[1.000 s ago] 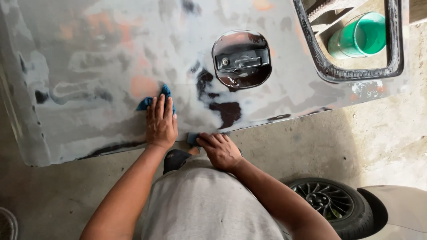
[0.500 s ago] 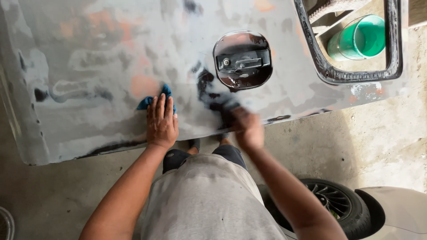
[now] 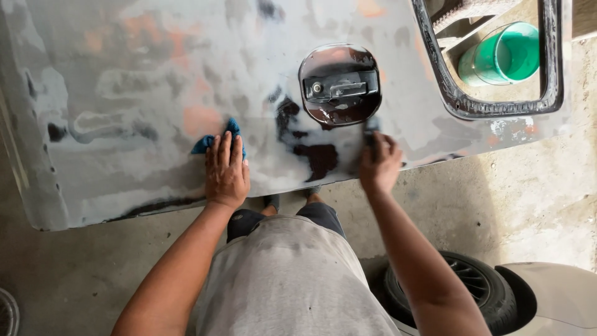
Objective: The person scrubs a silver car door panel with a black sponge and wipes it with a blue cloth. The person works around the door handle and the window frame, cleaning the surface thoroughly.
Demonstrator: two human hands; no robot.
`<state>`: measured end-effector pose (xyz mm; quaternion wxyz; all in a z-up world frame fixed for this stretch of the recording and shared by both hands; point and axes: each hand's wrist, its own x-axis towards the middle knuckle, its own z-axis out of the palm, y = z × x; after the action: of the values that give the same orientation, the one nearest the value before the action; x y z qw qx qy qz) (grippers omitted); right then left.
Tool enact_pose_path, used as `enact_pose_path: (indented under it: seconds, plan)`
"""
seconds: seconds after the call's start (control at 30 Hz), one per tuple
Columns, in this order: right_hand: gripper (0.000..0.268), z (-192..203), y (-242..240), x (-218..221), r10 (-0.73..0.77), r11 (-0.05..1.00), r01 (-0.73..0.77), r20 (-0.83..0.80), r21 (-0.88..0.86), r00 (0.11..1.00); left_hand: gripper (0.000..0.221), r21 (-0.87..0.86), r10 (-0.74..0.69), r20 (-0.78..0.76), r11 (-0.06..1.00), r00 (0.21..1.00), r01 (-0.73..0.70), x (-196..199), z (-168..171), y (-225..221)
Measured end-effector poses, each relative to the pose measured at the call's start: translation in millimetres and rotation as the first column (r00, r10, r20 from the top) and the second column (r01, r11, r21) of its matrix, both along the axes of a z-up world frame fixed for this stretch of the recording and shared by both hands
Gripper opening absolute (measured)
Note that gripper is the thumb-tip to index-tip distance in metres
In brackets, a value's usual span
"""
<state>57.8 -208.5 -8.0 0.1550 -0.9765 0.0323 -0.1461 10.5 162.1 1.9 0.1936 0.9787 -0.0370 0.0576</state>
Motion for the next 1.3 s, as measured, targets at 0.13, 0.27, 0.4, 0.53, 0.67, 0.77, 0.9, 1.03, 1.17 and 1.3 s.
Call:
enact_pose_path:
  seconds: [0.13,0.27,0.4,0.53,0.67,0.77,0.9,1.03,1.17,1.3]
  plan:
    - [0.039,46,95,-29,0.342,0.938,-0.341,-0.008,0.06,0.94,0.061,0.009,0.003,-0.002,1.0,1.0,-0.003,1,2,0]
    - [0.043,65,107,-48,0.505,0.835,-0.505,-0.665,0.217,0.55,0.059,0.026,-0.012,-0.01,1.0,1.0,0.013,2,2,0]
    - [0.04,19,9,-40,0.44,0.897,-0.44,-0.225,0.05,0.87,0.059,-0.005,-0.007,-0.019,1.0,1.0,0.007,1,6,1]
    - [0.039,19,-33,-30,-0.028,0.996,0.018,-0.121,-0.086,0.992,0.059,-0.015,-0.016,-0.014,1.0,1.0,0.016,2,3,0]
    - [0.033,23,21,-56,0.203,0.979,-0.203,-0.119,0.006,0.972,0.058,0.019,-0.005,0.0,1.0,1.0,0.005,3,3,1]
    - [0.04,41,49,-66,0.445,0.895,-0.444,-0.185,0.046,0.876,0.058,0.01,-0.009,-0.009,1.0,1.0,0.009,1,4,1]
    - [0.042,40,8,-33,0.451,0.893,-0.442,-0.15,0.09,0.88,0.058,0.019,-0.008,-0.006,1.0,1.0,0.008,0,2,2]
    - [0.03,-20,-37,12,0.014,0.999,-0.006,-0.163,0.051,0.986,0.059,-0.003,-0.011,-0.016,1.0,1.0,0.011,0,2,0]
    - [0.044,-2,36,11,0.138,0.989,-0.137,-0.018,0.053,0.99,0.059,0.005,0.0,-0.019,1.0,1.0,0.0,2,3,-1]
    - [0.043,39,151,-30,0.669,0.71,-0.698,-0.4,0.093,0.626,0.06,0.007,-0.001,-0.027,1.0,1.0,0.001,3,5,1]
